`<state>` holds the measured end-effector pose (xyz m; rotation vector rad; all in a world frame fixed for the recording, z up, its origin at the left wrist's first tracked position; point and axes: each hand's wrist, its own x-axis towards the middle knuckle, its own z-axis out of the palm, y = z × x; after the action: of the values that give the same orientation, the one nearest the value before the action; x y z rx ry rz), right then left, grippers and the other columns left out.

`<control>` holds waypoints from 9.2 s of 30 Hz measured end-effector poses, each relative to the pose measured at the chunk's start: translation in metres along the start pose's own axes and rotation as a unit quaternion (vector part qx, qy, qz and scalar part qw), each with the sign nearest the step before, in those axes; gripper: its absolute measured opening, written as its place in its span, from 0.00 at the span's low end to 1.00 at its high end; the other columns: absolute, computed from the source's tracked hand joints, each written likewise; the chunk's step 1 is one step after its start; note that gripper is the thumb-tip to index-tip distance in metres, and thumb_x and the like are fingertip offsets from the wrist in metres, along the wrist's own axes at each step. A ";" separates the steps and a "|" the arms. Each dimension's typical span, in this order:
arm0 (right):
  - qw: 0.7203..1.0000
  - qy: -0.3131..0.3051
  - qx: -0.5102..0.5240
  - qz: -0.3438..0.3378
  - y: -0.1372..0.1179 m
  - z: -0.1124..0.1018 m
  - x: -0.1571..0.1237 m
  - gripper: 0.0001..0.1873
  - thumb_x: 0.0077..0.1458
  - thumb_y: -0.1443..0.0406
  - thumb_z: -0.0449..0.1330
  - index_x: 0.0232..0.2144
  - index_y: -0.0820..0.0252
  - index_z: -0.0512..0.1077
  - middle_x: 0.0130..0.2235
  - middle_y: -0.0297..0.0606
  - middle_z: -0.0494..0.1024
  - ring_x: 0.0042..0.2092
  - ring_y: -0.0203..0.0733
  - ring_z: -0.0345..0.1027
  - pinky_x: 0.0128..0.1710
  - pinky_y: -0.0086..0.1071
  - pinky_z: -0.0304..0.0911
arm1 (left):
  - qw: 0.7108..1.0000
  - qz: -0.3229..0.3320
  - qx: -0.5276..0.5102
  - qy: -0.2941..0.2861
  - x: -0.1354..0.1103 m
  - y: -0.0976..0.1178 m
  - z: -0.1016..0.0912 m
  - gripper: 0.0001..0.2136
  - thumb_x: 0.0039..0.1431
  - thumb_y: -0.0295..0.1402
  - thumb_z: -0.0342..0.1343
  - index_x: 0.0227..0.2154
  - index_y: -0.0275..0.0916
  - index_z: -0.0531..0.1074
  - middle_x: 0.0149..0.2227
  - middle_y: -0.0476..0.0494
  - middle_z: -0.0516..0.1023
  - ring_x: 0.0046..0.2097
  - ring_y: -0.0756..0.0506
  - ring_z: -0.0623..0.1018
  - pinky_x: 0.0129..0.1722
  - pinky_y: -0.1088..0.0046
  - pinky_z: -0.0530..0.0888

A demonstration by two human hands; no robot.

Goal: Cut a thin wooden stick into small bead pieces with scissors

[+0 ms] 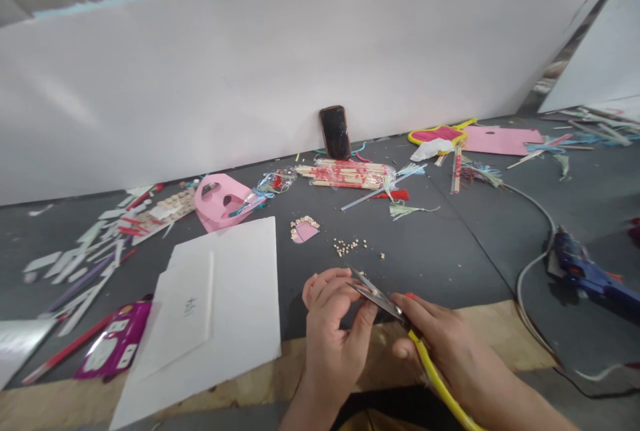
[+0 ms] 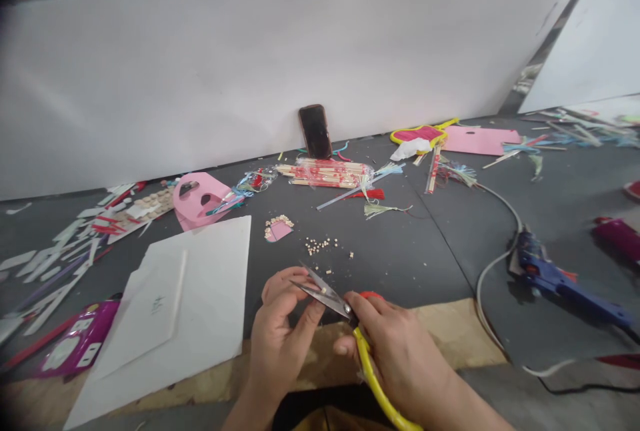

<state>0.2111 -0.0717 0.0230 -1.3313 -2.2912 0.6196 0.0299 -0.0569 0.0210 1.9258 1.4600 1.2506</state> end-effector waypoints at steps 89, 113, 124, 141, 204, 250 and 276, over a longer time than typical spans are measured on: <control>0.999 0.000 -0.020 -0.033 0.001 -0.002 0.005 0.24 0.62 0.53 0.48 0.52 0.65 0.63 0.39 0.48 0.76 0.38 0.49 0.73 0.35 0.38 0.70 | 0.994 -0.039 -0.098 -0.031 0.002 -0.003 0.003 0.09 0.60 0.32 0.52 0.28 0.40 0.75 0.34 0.42 0.79 0.48 0.40 0.74 0.49 0.59 0.70; 0.995 0.032 -0.085 -0.047 -0.001 -0.002 0.004 0.38 0.49 0.54 0.61 0.57 0.69 0.59 0.46 0.54 0.74 0.47 0.57 0.69 0.42 0.47 0.70 | 0.999 0.030 0.015 0.005 0.000 -0.004 0.001 0.07 0.59 0.28 0.53 0.30 0.41 0.76 0.35 0.45 0.80 0.47 0.40 0.73 0.52 0.53 0.65; 0.999 0.021 -0.031 -0.025 0.003 0.001 0.005 0.24 0.58 0.60 0.53 0.55 0.63 0.64 0.41 0.49 0.77 0.41 0.49 0.74 0.38 0.39 0.71 | 0.997 -0.012 -0.068 -0.043 0.006 -0.003 -0.001 0.08 0.59 0.30 0.54 0.28 0.41 0.77 0.31 0.45 0.80 0.46 0.40 0.74 0.50 0.55 0.68; 0.999 0.020 -0.038 -0.025 -0.001 0.000 0.007 0.25 0.60 0.55 0.52 0.54 0.65 0.63 0.41 0.50 0.77 0.41 0.49 0.74 0.38 0.39 0.71 | 0.999 -0.028 -0.009 0.016 -0.001 -0.003 0.004 0.09 0.60 0.31 0.52 0.28 0.42 0.75 0.35 0.45 0.80 0.45 0.41 0.75 0.49 0.55 0.67; 0.997 0.027 -0.048 -0.052 -0.004 0.002 0.005 0.26 0.62 0.54 0.48 0.54 0.69 0.60 0.41 0.52 0.77 0.40 0.51 0.74 0.38 0.40 0.71 | 1.000 -0.010 -0.023 0.011 0.000 -0.005 0.003 0.06 0.60 0.29 0.53 0.29 0.42 0.73 0.34 0.47 0.79 0.46 0.40 0.74 0.48 0.56 0.68; 0.999 0.021 -0.026 -0.031 -0.005 0.001 0.006 0.30 0.56 0.56 0.56 0.56 0.65 0.60 0.46 0.53 0.76 0.46 0.53 0.72 0.43 0.43 0.69 | 0.989 0.076 0.097 0.075 0.000 0.005 0.001 0.08 0.56 0.23 0.53 0.27 0.43 0.73 0.30 0.50 0.79 0.44 0.43 0.75 0.57 0.53 0.54; 1.000 0.002 0.004 0.013 -0.005 0.002 0.004 0.20 0.61 0.60 0.49 0.51 0.64 0.64 0.37 0.47 0.78 0.35 0.47 0.74 0.34 0.37 0.69 | 0.999 0.030 0.024 0.025 -0.003 0.000 0.002 0.06 0.58 0.26 0.53 0.29 0.41 0.73 0.34 0.46 0.79 0.46 0.41 0.74 0.51 0.54 0.62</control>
<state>0.2042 -0.0705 0.0250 -1.3590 -2.2696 0.6350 0.0317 -0.0595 0.0187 1.9957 1.4807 1.3111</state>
